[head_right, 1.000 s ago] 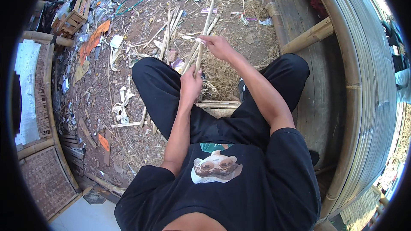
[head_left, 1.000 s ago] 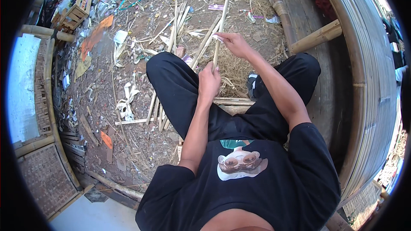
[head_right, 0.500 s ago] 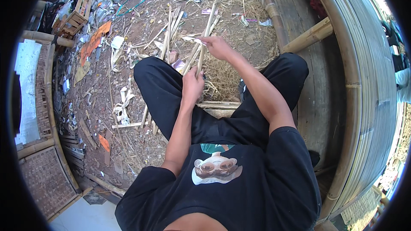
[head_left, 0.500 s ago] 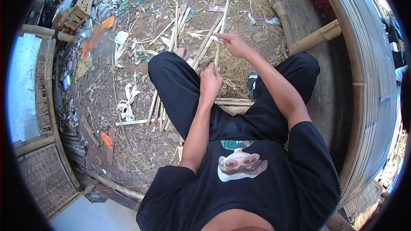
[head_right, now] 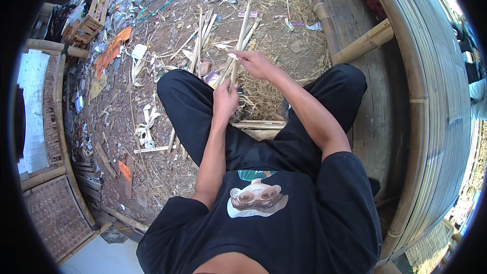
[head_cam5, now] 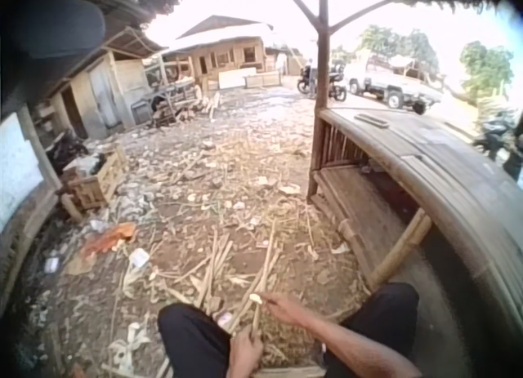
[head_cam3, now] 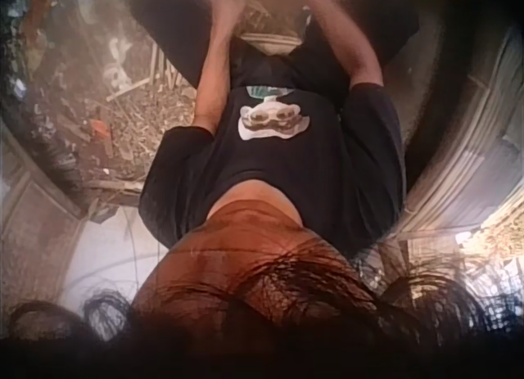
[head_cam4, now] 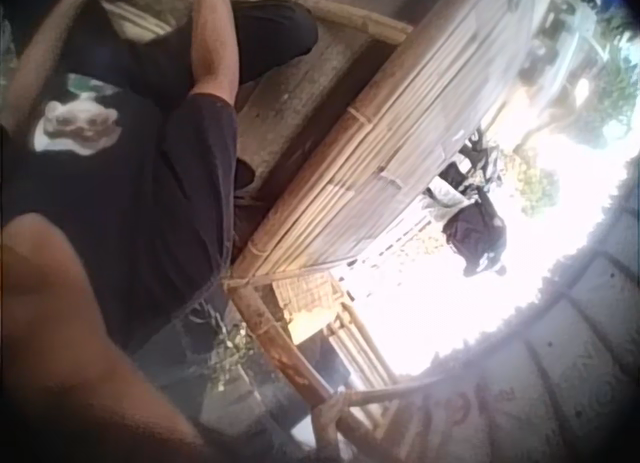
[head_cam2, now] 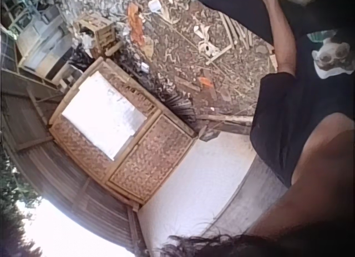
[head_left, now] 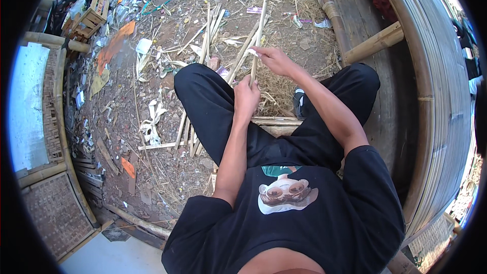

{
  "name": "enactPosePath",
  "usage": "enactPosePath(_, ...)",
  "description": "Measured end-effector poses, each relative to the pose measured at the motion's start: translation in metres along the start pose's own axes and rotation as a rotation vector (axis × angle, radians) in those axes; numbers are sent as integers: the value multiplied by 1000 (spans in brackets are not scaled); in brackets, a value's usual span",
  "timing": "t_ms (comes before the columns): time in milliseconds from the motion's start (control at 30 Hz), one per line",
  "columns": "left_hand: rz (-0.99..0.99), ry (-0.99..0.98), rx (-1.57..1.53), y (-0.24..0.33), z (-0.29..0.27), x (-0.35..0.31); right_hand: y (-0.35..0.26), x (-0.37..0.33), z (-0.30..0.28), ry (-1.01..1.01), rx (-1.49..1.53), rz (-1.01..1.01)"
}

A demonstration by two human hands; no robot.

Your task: The person shaves a thin strip of bamboo by repeatedly drawing a small blade along its length to remove fibers.

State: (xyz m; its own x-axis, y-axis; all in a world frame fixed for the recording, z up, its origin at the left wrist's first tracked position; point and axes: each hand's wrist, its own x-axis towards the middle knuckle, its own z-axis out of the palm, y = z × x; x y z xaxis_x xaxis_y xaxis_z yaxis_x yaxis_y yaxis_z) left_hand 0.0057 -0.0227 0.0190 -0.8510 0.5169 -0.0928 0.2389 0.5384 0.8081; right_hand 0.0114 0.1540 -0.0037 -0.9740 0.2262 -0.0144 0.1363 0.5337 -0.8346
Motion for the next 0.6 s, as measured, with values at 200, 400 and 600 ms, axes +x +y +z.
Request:
enactPosePath(200, -18, -36, -39, 7, 0, 0, -4, -2, -2, 156, -38, -206)
enactPosePath(400, 53, -3, 38, 2, 1, 0, -11, -6, 11, 248, -129, -103)
enactPosePath(600, -10, -47, 16, -7, 6, 5, -6, -12, 17, 290, -51, -53)
